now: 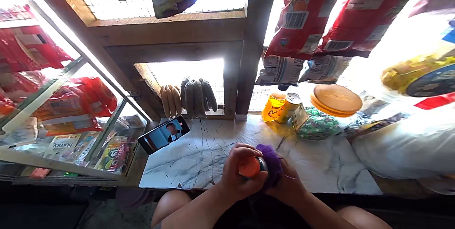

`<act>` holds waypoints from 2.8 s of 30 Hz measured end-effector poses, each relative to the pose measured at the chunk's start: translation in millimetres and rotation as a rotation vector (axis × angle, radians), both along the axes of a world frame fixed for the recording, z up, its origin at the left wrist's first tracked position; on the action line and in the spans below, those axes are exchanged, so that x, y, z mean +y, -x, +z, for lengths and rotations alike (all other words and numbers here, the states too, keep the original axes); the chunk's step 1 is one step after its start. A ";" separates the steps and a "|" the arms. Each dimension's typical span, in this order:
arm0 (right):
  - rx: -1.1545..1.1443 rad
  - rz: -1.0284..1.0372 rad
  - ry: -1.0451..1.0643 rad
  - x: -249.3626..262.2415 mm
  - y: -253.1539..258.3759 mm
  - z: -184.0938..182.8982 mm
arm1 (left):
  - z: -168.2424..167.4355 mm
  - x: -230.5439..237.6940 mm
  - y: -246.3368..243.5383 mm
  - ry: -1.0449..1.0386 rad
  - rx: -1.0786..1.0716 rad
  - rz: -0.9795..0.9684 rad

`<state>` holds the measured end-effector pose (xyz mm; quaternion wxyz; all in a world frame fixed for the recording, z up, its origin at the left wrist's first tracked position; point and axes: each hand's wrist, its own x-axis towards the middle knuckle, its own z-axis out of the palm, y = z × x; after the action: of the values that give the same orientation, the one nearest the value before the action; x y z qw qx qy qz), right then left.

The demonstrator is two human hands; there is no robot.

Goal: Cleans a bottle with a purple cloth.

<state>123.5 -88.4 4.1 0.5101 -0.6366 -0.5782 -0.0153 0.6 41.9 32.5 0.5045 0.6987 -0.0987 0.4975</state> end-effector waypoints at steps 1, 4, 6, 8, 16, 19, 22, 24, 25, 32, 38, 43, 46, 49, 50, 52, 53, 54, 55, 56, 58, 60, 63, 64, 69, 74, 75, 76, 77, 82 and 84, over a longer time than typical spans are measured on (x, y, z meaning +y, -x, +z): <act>-0.030 -0.047 -0.038 1.2 -1.2 -2.3 | 0.2 -2.8 -0.1 0.012 0.005 0.016; -0.085 -0.114 -0.080 3.2 -2.3 -6.9 | -0.9 -8.7 -0.6 0.070 0.006 -0.006; -0.095 -0.122 -0.093 4.7 -0.5 -11.5 | -3.2 -10.8 -1.9 0.117 -0.025 -0.043; -0.115 -0.098 -0.103 5.5 -1.4 -13.5 | -3.0 -10.4 -2.1 0.142 -0.053 -0.087; 0.039 0.073 -0.114 -4.6 9.1 -2.1 | -3.9 -16.3 -1.2 -0.004 -0.083 -0.170; 0.146 0.114 -0.159 -3.9 9.6 -2.8 | -4.4 -17.8 0.3 -0.023 -0.068 -0.159; 0.260 0.161 -0.197 -2.8 8.8 -2.5 | -4.2 -16.3 0.5 -0.037 -0.064 -0.162; 0.287 0.158 -0.205 -1.8 6.9 -5.1 | -4.8 -16.2 0.1 -0.036 -0.076 -0.151; 0.298 0.148 -0.191 -1.5 5.8 -7.3 | -5.0 -16.2 -0.1 -0.030 -0.079 -0.136; 0.331 -0.031 -0.067 1.5 -1.8 -26.9 | -7.1 -9.1 -2.5 0.188 0.075 0.152; 0.304 -0.107 0.039 -1.6 -6.8 -30.1 | -7.1 4.3 1.8 0.385 0.095 0.007; 0.361 -0.044 -0.026 -3.0 -5.1 -30.3 | -6.3 -12.7 4.4 0.124 -0.006 -0.232; 0.379 0.067 -0.093 -6.1 2.6 -25.3 | -8.5 -15.5 2.5 0.046 -0.036 -0.223; 0.309 0.166 -0.145 -10.5 17.9 -10.6 | -10.1 -13.0 -0.7 0.020 -0.054 -0.149; 0.272 0.189 -0.165 -12.2 23.1 -6.1 | -10.5 -13.1 -0.5 -0.002 -0.046 -0.124; 0.172 0.210 -0.200 -15.0 30.2 0.5 | -10.2 -15.2 2.3 -0.073 -0.020 -0.074; 0.134 0.223 -0.221 -14.4 30.6 2.1 | -10.5 -15.6 3.6 -0.109 -0.016 -0.055; 0.109 0.235 -0.225 -13.3 29.0 3.0 | -10.4 -15.2 4.5 -0.135 -0.014 -0.044; 0.102 0.245 -0.219 -11.9 26.9 3.8 | -10.0 -14.0 5.3 -0.151 -0.010 -0.042; 0.118 0.253 -0.199 -10.5 24.8 4.7 | -9.4 -12.5 6.0 -0.156 -0.002 -0.046; 0.149 0.263 -0.167 -8.3 19.4 3.0 | -9.1 -9.4 6.3 -0.163 0.007 -0.053; 0.167 0.252 -0.133 -8.4 12.6 -5.9 | -9.5 -7.3 7.3 -0.172 0.018 -0.060; 0.213 0.186 -0.044 -12.9 12.1 15.6 | -7.6 -4.6 7.2 -0.204 0.040 -0.040; 0.251 0.149 0.011 -15.6 18.1 42.8 | -7.2 -3.3 6.6 -0.214 0.044 -0.013; 0.293 0.079 -0.095 -12.8 18.7 24.0 | -8.4 -4.0 4.9 -0.137 0.040 0.140; 0.146 -0.060 -0.034 -8.9 3.8 -41.0 | -6.8 -6.4 4.7 0.135 0.073 0.109; 0.129 -0.093 0.010 -9.2 4.2 -39.2 | -3.8 -8.6 6.2 0.226 0.081 0.086; 0.115 -0.120 0.050 -9.4 5.4 -36.0 | -0.5 -11.3 8.5 0.313 0.090 0.061; 0.100 -0.136 0.080 -9.8 6.3 -33.0 | 2.3 -14.2 10.7 0.386 0.093 0.032; 0.006 -0.047 -0.018 -9.2 5.9 -35.7 | 5.2 -24.0 10.6 0.500 -0.087 -0.050; -0.009 0.038 -0.081 -7.9 6.6 -33.2 | 4.0 -24.1 10.3 0.355 -0.143 -0.056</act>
<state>116.9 -96.2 -29.2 0.5332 -0.6042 -0.5913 -0.0316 -9.7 17.8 36.5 0.6254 0.5586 -0.0645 0.5410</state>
